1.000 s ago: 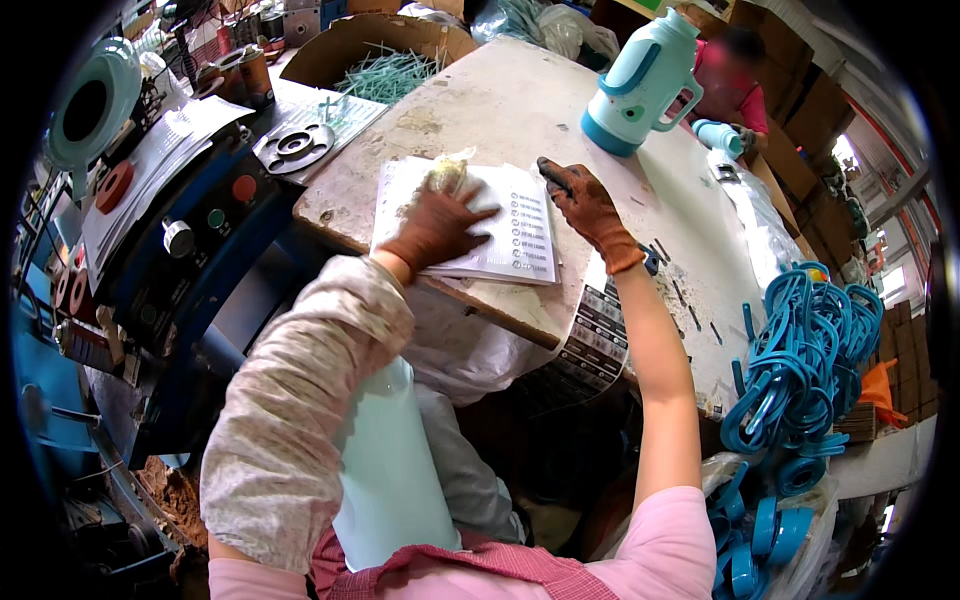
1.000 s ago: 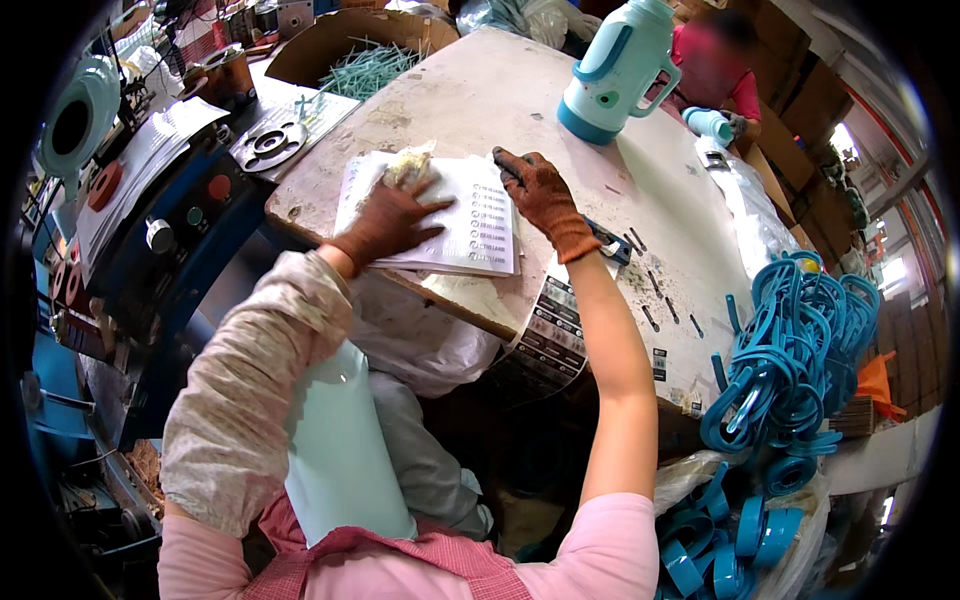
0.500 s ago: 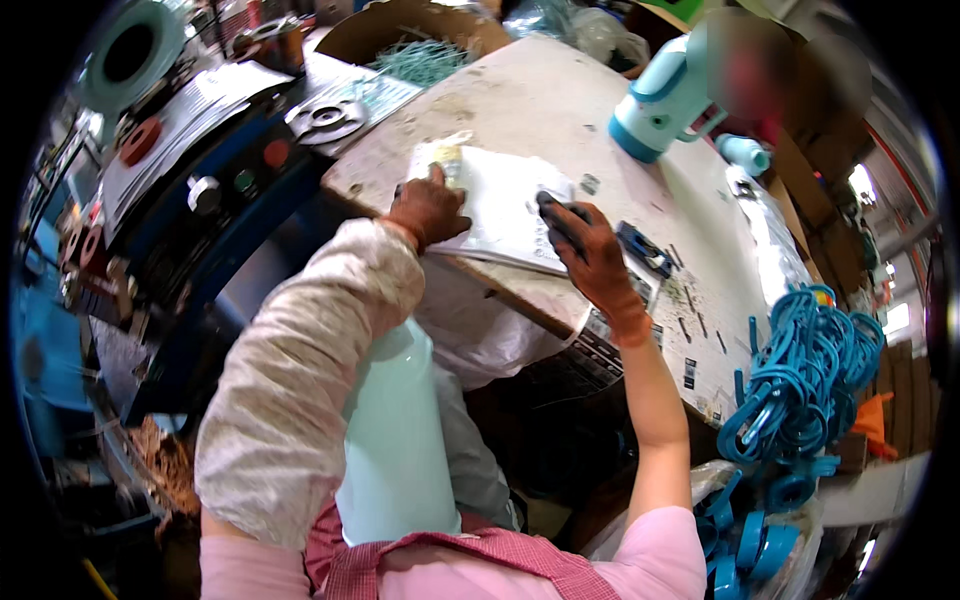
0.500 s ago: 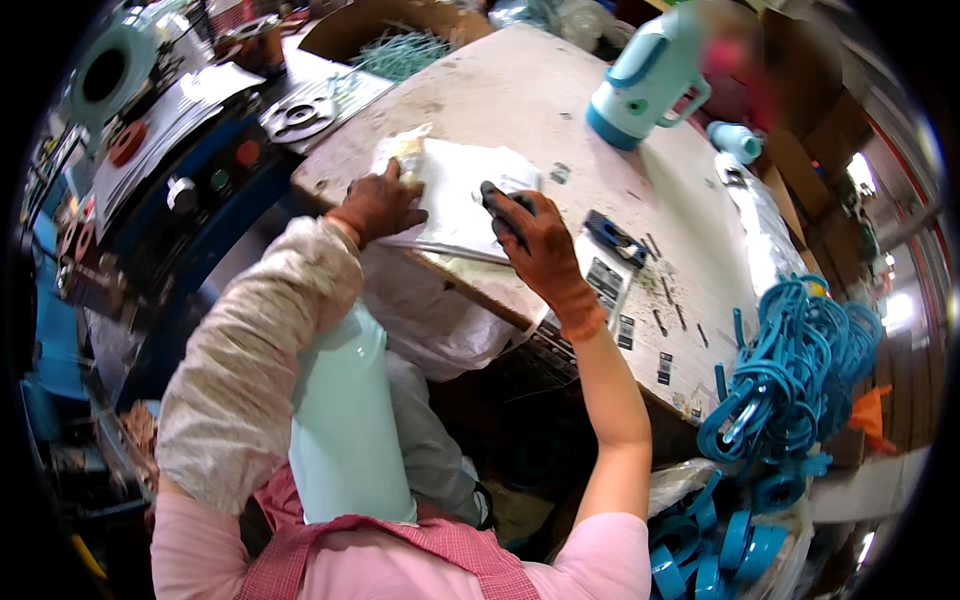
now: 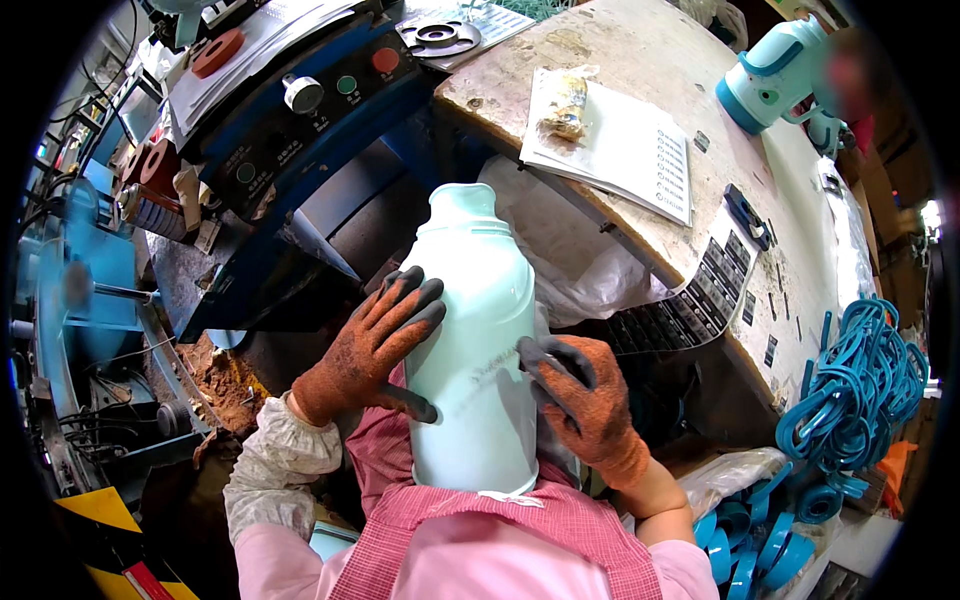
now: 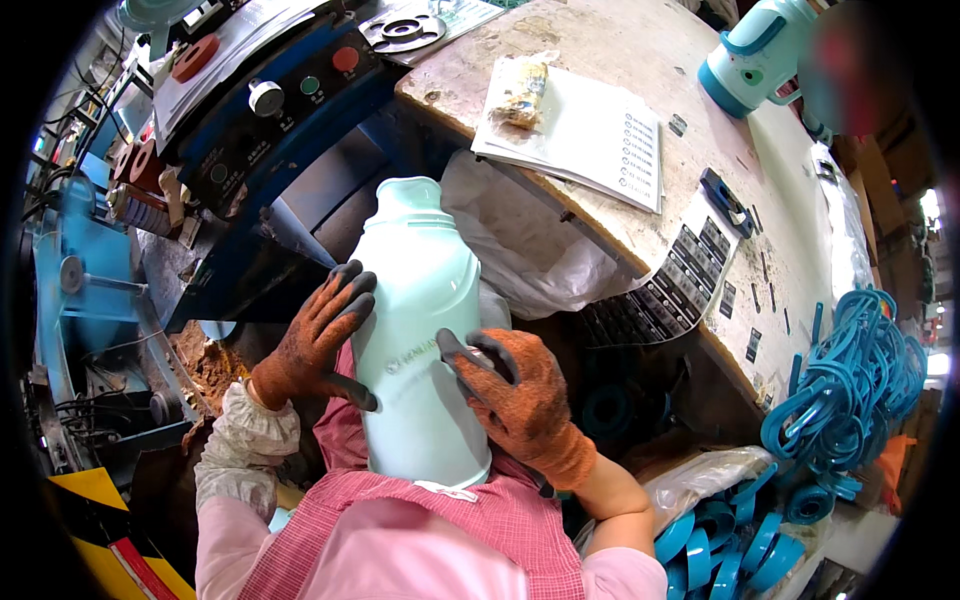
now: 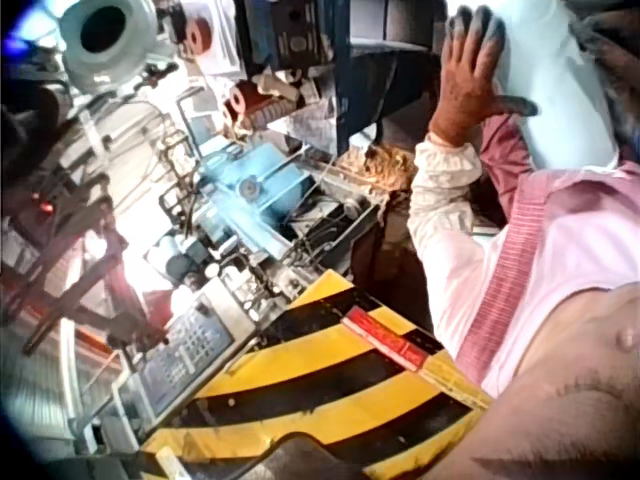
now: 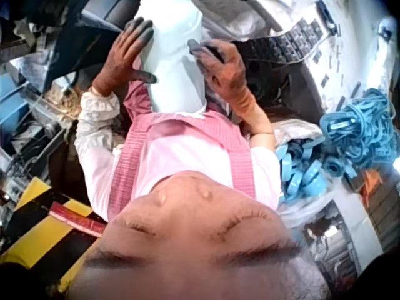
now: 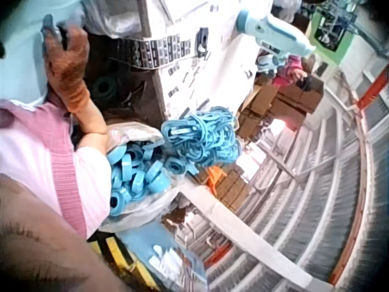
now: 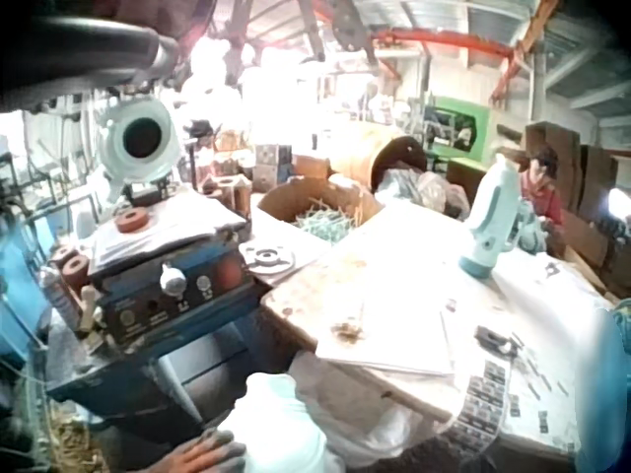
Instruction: The person assembles light blue kettles by screwing on the lids and attaching blue plastic handles. They work at a cluttered table in a workshop, handling the kettle bodies and components one at a time. The person repeatedly picks up a kettle, secures the lid, and snaps a handle into place before moving to the next unit.
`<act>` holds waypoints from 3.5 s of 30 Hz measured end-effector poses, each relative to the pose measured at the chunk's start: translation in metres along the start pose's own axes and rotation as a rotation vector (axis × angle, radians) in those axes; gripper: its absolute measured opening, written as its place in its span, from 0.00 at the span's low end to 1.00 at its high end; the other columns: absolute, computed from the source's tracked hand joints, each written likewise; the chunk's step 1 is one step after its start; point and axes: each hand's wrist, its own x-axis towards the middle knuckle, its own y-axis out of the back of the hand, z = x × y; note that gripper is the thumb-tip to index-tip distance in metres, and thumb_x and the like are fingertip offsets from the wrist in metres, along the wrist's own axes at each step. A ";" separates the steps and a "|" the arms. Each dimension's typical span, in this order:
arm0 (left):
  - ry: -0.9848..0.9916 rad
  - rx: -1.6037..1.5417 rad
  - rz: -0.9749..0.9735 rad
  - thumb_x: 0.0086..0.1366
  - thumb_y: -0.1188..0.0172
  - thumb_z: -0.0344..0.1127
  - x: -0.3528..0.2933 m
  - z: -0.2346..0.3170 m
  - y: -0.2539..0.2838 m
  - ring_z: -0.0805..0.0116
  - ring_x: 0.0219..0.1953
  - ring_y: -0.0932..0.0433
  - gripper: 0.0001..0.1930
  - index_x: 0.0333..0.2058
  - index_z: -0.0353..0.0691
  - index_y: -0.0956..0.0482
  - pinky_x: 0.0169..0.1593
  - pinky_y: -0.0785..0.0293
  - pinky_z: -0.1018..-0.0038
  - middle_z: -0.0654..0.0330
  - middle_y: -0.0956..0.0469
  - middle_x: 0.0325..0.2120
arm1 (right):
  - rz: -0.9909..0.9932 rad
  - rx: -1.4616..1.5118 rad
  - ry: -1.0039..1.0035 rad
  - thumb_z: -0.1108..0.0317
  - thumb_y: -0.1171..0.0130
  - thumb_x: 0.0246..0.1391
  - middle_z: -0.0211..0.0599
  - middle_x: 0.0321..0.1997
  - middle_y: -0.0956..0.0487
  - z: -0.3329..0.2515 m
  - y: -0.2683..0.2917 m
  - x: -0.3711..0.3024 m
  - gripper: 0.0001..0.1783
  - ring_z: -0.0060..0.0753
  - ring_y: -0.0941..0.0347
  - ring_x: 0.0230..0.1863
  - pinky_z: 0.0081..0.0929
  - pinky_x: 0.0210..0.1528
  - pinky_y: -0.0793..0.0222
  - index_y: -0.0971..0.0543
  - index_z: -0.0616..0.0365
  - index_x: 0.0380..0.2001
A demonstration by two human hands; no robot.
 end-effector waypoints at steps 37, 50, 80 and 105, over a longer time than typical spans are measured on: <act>-0.280 0.761 -0.650 0.42 0.33 0.59 0.110 0.100 0.019 0.44 0.44 0.27 0.41 0.58 0.69 0.35 0.42 0.28 0.51 0.47 0.33 0.46 | -0.314 -0.095 -0.185 0.63 0.43 0.53 0.45 0.57 0.30 0.158 0.004 0.179 0.24 0.48 0.37 0.59 0.34 0.61 0.43 0.29 0.53 0.54; 0.202 1.507 0.298 0.50 0.43 0.26 0.148 -0.058 0.291 0.59 0.23 0.23 0.11 0.35 0.37 0.26 0.26 0.25 0.64 0.55 0.25 0.33 | -0.260 0.348 0.107 0.68 0.32 0.36 0.36 0.57 0.31 0.051 0.216 0.181 0.44 0.30 0.35 0.57 0.29 0.59 0.40 0.36 0.58 0.61; 0.059 0.557 0.081 0.58 0.42 0.50 0.097 0.004 -0.029 0.39 0.46 0.28 0.23 0.48 0.42 0.27 0.43 0.27 0.54 0.44 0.32 0.51 | 0.545 -0.240 0.903 0.71 0.27 0.26 0.38 0.55 0.36 -0.061 0.022 0.381 0.40 0.59 0.44 0.60 0.49 0.56 0.36 0.31 0.37 0.48; 0.291 0.192 0.487 0.60 0.51 0.43 0.144 -0.206 0.005 0.56 0.45 0.26 0.25 0.54 0.37 0.32 0.45 0.27 0.63 0.49 0.31 0.53 | 0.698 -0.236 -0.566 0.73 0.36 0.46 0.42 0.51 0.27 0.081 0.171 -0.156 0.23 0.42 0.28 0.51 0.34 0.55 0.32 0.26 0.58 0.48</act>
